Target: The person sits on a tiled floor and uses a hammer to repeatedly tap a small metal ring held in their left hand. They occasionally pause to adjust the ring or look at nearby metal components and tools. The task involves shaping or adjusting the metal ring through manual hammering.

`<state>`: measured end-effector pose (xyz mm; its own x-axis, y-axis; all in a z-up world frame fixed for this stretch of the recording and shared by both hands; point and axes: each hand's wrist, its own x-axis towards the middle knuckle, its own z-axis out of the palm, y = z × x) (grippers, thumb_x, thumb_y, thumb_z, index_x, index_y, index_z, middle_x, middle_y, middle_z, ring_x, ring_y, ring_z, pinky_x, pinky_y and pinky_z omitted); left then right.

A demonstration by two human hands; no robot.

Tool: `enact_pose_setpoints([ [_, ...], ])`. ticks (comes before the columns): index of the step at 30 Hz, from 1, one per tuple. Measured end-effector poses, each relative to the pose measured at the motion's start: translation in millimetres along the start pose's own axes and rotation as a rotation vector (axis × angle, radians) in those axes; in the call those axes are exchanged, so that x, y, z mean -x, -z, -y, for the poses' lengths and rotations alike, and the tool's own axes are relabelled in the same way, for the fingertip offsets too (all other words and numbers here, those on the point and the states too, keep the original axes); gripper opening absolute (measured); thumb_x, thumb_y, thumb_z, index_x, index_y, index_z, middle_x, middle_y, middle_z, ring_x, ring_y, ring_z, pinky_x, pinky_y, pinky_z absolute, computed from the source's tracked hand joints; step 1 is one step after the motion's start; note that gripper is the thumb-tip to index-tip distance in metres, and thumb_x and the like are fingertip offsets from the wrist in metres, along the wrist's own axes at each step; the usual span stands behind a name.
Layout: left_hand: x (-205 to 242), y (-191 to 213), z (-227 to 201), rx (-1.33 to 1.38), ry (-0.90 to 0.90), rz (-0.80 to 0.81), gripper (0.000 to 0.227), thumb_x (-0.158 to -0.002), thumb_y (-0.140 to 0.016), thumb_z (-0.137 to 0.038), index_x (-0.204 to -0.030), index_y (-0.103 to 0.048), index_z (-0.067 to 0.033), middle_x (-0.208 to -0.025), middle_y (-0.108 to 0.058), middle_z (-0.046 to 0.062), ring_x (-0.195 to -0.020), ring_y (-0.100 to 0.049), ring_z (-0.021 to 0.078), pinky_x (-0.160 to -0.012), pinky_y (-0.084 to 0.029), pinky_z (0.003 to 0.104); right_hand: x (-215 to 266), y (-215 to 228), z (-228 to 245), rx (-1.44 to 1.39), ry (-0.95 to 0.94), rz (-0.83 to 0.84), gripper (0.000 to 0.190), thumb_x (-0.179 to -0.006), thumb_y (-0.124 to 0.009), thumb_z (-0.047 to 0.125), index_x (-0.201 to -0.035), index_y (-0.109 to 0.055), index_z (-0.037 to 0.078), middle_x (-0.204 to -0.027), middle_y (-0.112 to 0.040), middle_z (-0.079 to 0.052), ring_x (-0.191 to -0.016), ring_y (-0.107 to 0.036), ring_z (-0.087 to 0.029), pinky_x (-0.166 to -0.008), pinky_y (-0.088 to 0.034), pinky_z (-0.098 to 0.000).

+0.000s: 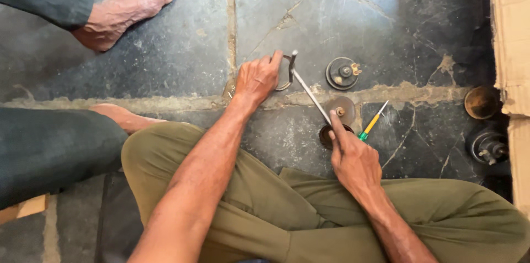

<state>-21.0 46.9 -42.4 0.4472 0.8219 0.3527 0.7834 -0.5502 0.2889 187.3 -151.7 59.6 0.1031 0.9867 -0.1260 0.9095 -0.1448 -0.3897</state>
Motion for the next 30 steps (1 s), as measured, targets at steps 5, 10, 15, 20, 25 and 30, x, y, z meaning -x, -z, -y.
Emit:
enact_pose_setpoints([
  [5,6.8,-4.2,1.8,-0.012,0.009,0.038,0.023,-0.088,-0.061,-0.005,-0.111,-0.059,-0.0099,-0.074,-0.068,0.013,-0.065,-0.070,0.0351,-0.054,-0.053,0.050,9.7,1.7,-0.9,-0.243,0.251,-0.379,0.049,-0.109,-0.055,0.017,-0.157,-0.047,0.021,-0.118,-0.071,-0.019,-0.097,-0.073,-0.039,-0.075,-0.057,-0.0456],
  [10,2.1,-5.3,1.8,-0.009,0.034,0.100,0.020,-0.092,-0.058,-0.003,-0.111,-0.058,-0.0079,-0.075,-0.068,0.013,-0.061,-0.070,0.0322,-0.050,-0.053,0.047,0.5,-0.8,-0.7,-0.031,0.027,0.014,0.052,-0.097,-0.065,0.016,-0.148,-0.056,0.024,-0.089,-0.075,-0.016,-0.071,-0.069,-0.040,-0.061,-0.052,-0.0493],
  [15,7.2,-5.8,3.3,-0.028,0.006,0.074,0.022,-0.089,-0.058,-0.002,-0.110,-0.058,-0.0072,-0.072,-0.067,0.014,-0.061,-0.069,0.0331,-0.051,-0.053,0.048,7.9,-3.8,-3.5,-0.080,0.101,-0.199,0.055,-0.098,-0.065,0.014,-0.151,-0.053,0.020,-0.090,-0.074,-0.017,-0.071,-0.069,-0.038,-0.060,-0.053,-0.0480],
  [20,3.6,-3.9,2.7,-0.030,0.010,0.058,0.018,-0.089,-0.058,-0.005,-0.106,-0.058,-0.0089,-0.073,-0.067,0.014,-0.062,-0.070,0.0349,-0.052,-0.053,0.050,6.6,-5.4,-5.1,-0.177,0.175,-0.295,0.053,-0.101,-0.062,0.013,-0.153,-0.052,0.019,-0.098,-0.073,-0.019,-0.078,-0.071,-0.038,-0.064,-0.054,-0.0469],
  [25,0.8,0.6,-0.9,-0.011,0.006,0.051,0.011,-0.094,-0.059,-0.008,-0.105,-0.058,-0.0093,-0.074,-0.068,0.014,-0.063,-0.070,0.0357,-0.052,-0.053,0.050,1.7,-8.0,-2.3,-0.115,0.034,-0.014,0.048,-0.097,-0.061,0.017,-0.144,-0.057,0.021,-0.092,-0.074,-0.019,-0.077,-0.068,-0.045,-0.065,-0.052,-0.0542],
  [30,0.2,9.5,-7.0,0.048,0.068,0.097,0.009,-0.103,-0.056,-0.018,-0.103,-0.056,-0.0085,-0.074,-0.070,0.016,-0.065,-0.070,0.0395,-0.054,-0.052,0.054,2.8,-6.1,-1.6,-0.101,0.009,0.023,0.046,-0.099,-0.060,0.019,-0.145,-0.056,0.023,-0.093,-0.073,-0.019,-0.079,-0.068,-0.044,-0.066,-0.052,-0.0543],
])
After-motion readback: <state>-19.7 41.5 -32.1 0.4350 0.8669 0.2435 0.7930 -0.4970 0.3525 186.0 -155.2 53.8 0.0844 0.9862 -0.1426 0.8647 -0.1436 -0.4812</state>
